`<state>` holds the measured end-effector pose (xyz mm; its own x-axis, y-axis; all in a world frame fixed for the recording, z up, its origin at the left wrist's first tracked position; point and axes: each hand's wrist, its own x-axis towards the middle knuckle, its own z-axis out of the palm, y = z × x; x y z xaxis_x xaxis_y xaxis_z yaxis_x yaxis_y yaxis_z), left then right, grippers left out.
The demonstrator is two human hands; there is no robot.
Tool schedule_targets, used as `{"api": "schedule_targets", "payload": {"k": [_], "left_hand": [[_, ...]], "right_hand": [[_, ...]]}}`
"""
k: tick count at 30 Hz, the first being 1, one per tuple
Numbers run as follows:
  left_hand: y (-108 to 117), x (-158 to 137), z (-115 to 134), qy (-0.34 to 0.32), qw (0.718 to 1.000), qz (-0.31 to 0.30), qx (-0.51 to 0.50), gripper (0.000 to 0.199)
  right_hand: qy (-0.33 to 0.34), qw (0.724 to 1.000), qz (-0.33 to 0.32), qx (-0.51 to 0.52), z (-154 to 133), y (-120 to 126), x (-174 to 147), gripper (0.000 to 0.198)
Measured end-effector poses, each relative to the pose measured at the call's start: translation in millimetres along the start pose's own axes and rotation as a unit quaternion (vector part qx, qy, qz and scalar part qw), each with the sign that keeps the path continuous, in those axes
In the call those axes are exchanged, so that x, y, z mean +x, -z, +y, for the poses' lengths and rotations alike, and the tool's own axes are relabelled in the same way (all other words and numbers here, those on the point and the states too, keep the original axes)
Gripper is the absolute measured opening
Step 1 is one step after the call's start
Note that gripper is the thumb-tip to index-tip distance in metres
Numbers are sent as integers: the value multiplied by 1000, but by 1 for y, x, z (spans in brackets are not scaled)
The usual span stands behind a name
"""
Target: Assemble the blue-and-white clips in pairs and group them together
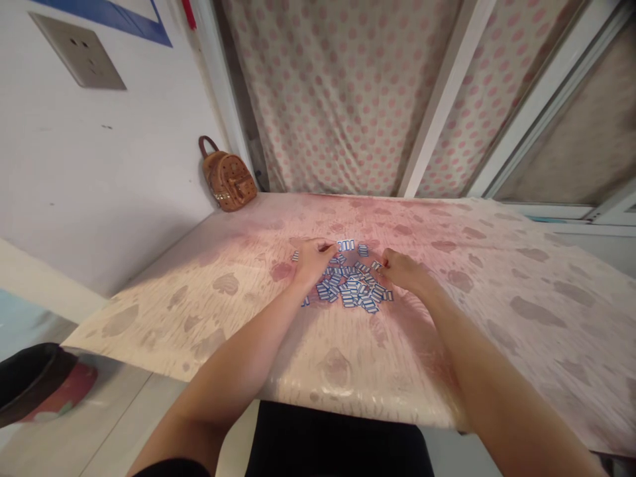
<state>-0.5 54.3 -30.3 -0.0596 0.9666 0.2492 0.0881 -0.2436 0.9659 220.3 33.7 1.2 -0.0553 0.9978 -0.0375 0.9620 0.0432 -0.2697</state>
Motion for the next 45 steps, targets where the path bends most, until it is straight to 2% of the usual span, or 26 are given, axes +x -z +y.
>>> {"api": "schedule_targets", "payload": {"k": [6, 8, 11, 13, 16, 20, 24, 31, 38, 45], "left_hand": [[-1, -2, 3, 9, 1000, 0, -10, 10], [-1, -2, 4, 11, 1000, 0, -13, 10], [-2, -4, 7, 14, 1000, -1, -19, 10], [-3, -5, 8, 16, 1000, -3, -20, 10], [-3, -5, 7, 5, 1000, -12, -11, 11], [-3, -4, 4, -8, 1000, -30, 3, 14], [-3, -4, 3, 1, 999, -50, 6, 13], [-3, -6, 5, -17, 997, -72, 31, 14], [-6, -10, 11, -15, 993, -114, -14, 20], [-7, -12, 16, -6, 993, -113, -22, 31]], "right_hand": [[-1, 983, 164, 88, 4, 3, 5, 13], [42, 964, 223, 138, 4, 7, 6, 19], [137, 917, 287, 242, -1, 9, 4, 26], [179, 902, 284, 273, -6, 7, 2, 27], [205, 903, 254, 278, -14, 3, -1, 21], [200, 911, 225, 281, -18, -2, -3, 12], [206, 917, 205, 272, -16, -4, -2, 13], [191, 928, 206, 246, -14, -7, -1, 13], [190, 934, 206, 222, -15, -9, 0, 13], [198, 933, 200, 223, -19, -5, -4, 12]]}}
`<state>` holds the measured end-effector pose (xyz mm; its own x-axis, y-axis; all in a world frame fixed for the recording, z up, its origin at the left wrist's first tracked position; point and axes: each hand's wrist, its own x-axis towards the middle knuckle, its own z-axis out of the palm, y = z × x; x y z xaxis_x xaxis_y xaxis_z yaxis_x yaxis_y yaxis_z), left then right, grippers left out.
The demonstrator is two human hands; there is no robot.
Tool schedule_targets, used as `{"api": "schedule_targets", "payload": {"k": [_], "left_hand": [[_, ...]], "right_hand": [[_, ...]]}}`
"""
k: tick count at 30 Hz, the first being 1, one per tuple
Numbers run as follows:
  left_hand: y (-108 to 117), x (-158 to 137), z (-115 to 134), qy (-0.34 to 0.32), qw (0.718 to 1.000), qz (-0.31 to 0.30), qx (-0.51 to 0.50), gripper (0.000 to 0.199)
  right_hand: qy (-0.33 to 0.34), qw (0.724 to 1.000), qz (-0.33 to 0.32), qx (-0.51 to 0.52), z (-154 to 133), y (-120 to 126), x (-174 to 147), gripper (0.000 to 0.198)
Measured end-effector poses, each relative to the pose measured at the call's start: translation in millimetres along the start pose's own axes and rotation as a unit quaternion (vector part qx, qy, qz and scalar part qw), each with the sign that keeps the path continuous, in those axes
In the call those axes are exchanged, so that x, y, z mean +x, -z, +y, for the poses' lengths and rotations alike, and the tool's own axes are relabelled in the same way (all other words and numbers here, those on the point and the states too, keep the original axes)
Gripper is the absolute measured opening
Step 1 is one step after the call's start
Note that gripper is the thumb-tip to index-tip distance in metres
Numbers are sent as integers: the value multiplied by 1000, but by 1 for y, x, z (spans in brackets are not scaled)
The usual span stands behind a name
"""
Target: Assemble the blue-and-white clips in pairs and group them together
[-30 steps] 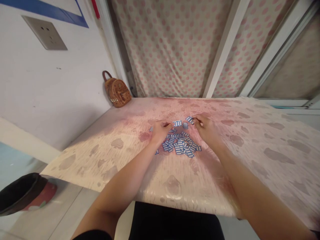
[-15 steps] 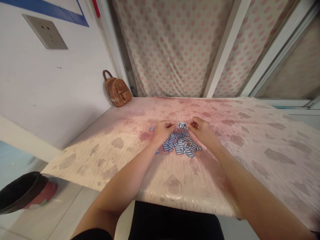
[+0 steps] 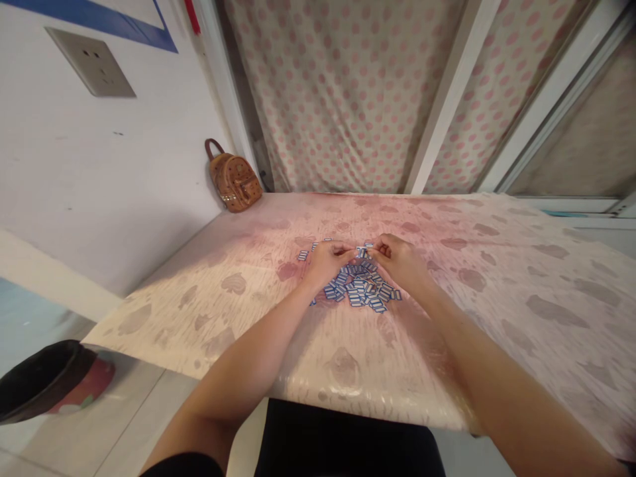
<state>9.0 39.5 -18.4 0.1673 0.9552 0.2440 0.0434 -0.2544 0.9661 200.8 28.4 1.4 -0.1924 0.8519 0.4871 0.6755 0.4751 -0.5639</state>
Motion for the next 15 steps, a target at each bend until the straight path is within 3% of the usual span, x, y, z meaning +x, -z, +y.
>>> {"api": "schedule_targets", "payload": {"k": [8, 12, 15], "left_hand": [[1, 1, -1, 22, 1000, 8, -8, 18], [3, -1, 4, 43, 999, 21, 0, 15], [4, -3, 12, 58, 998, 19, -13, 14]], "right_hand": [[3, 1000, 15, 24, 0, -1, -1, 14], [81, 996, -22, 1, -4, 2, -3, 47], [130, 990, -49, -32, -5, 2, -3, 43]]}}
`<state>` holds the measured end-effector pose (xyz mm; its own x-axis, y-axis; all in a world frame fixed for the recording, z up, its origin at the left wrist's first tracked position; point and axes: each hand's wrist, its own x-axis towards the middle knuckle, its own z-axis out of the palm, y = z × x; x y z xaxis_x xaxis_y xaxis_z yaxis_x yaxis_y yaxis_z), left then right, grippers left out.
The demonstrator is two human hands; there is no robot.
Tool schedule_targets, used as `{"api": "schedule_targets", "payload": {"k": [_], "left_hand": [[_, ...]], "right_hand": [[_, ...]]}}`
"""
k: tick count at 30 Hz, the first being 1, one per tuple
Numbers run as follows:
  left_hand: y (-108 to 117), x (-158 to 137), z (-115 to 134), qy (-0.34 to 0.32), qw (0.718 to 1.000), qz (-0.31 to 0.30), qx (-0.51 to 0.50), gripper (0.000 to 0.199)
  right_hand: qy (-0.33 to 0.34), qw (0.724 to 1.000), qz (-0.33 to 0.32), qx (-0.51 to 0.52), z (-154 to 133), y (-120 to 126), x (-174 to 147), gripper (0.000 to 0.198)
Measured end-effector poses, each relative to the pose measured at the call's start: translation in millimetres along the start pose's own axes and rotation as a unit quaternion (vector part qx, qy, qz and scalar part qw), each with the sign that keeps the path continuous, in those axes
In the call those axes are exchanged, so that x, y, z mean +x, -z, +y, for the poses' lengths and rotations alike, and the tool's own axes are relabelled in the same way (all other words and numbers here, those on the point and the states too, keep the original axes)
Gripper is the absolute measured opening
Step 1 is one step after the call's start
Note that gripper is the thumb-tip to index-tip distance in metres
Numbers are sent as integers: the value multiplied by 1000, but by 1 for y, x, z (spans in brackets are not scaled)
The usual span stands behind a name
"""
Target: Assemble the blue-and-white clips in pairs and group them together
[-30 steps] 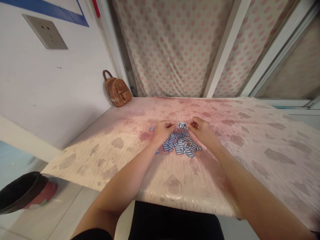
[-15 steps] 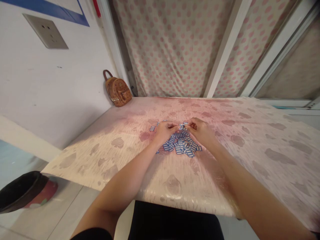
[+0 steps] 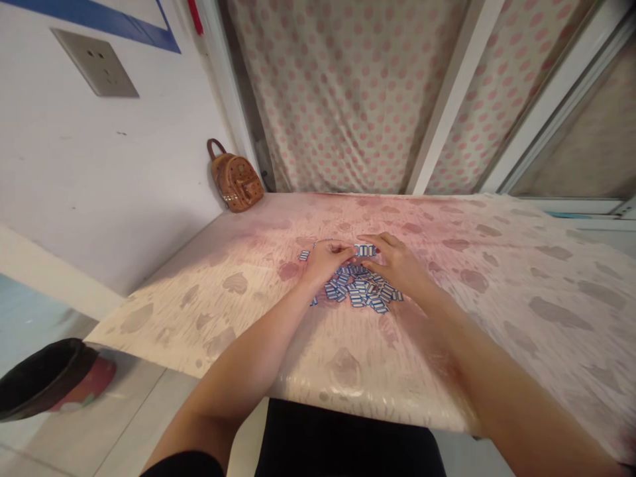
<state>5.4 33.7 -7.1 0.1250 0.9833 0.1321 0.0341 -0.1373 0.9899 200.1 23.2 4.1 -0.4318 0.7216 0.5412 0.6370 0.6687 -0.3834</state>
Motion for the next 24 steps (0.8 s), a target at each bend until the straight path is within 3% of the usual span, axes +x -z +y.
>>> {"api": "schedule_targets", "payload": {"k": [8, 12, 17, 24], "left_hand": [[-4, -3, 6, 16, 999, -6, -28, 10], [-3, -2, 3, 4, 1000, -9, -29, 13], [-2, 3, -7, -29, 999, 15, -19, 19], [-5, 4, -11, -33, 999, 29, -8, 18]], "right_hand": [[-5, 1000, 4, -20, 0, 2, 2, 28], [-46, 999, 10, -4, -7, 0, 2, 30], [-157, 984, 34, 78, -7, -2, 2, 21], [-183, 967, 6, 180, -8, -8, 3, 30]]}}
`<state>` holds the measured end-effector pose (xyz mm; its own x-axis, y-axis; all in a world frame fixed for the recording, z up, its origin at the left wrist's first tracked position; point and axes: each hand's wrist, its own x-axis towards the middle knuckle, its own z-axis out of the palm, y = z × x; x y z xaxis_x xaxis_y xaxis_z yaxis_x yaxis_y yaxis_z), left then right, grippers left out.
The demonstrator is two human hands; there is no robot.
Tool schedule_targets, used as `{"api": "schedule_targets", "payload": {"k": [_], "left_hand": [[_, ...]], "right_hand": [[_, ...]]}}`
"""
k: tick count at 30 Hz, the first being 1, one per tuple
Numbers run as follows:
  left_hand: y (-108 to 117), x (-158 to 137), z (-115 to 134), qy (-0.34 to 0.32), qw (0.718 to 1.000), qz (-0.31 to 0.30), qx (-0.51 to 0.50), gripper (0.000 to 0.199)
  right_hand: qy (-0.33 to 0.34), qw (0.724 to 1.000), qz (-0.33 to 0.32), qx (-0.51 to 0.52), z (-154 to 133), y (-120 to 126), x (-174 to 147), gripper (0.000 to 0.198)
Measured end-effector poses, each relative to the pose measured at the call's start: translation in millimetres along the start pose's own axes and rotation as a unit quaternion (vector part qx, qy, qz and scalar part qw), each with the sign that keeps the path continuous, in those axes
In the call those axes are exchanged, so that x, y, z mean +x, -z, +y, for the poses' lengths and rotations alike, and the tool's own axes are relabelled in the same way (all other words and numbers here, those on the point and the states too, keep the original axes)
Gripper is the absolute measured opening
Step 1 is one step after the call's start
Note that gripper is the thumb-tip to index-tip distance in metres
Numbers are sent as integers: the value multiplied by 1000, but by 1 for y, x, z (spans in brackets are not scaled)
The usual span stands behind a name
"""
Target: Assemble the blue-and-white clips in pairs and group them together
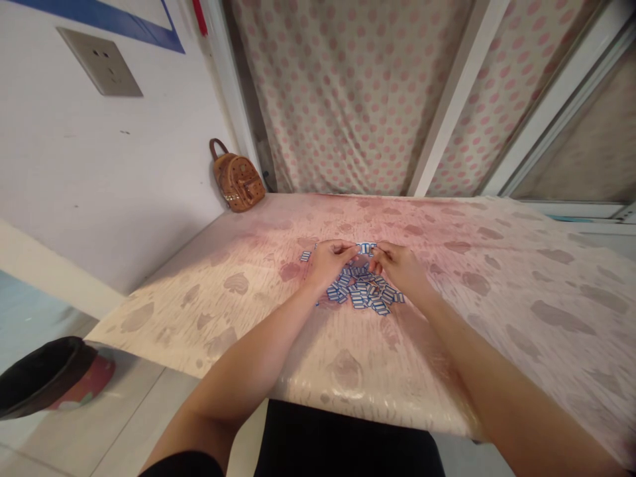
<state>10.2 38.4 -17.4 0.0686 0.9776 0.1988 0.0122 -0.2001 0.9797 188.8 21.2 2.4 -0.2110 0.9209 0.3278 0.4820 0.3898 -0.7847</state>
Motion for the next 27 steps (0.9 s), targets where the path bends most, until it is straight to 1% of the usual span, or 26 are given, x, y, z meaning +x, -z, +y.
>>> {"api": "schedule_targets", "payload": {"k": [4, 9, 12, 14, 16, 17, 19, 21, 22, 24, 27], "left_hand": [[-1, 0, 1, 4, 1000, -2, -1, 18], [-2, -2, 3, -12, 1000, 6, 6, 17], [-2, -2, 4, -23, 1000, 1, 3, 16], [0, -1, 4, -27, 1000, 3, 3, 15], [3, 1, 4, -30, 999, 22, 1, 14], [5, 3, 5, -32, 999, 37, -3, 13], [9, 5, 7, -35, 997, 68, -10, 10], [13, 7, 10, -38, 995, 89, -8, 9], [14, 7, 11, -39, 995, 94, -5, 8], [14, 7, 12, -37, 994, 98, -3, 8], [13, 7, 10, -33, 994, 100, -6, 7]], "right_hand": [[-7, 999, -9, 42, 2, -5, 0, 28], [-17, 994, -27, 105, 4, -4, 3, 29], [-20, 991, -50, 124, 5, -3, 5, 31], [-36, 991, -45, 120, 10, -1, 6, 29], [-51, 997, -2, 60, 17, 1, 6, 24], [-53, 998, 28, 2, 22, 2, 6, 20], [-55, 987, 61, -138, 31, 4, 5, 11], [-67, 968, 48, -237, 38, 4, 4, 6], [-74, 960, 33, -267, 40, 3, 4, 10], [-77, 950, 6, -301, 42, 1, 4, 14], [-71, 944, -22, -322, 42, -2, 5, 14]]}}
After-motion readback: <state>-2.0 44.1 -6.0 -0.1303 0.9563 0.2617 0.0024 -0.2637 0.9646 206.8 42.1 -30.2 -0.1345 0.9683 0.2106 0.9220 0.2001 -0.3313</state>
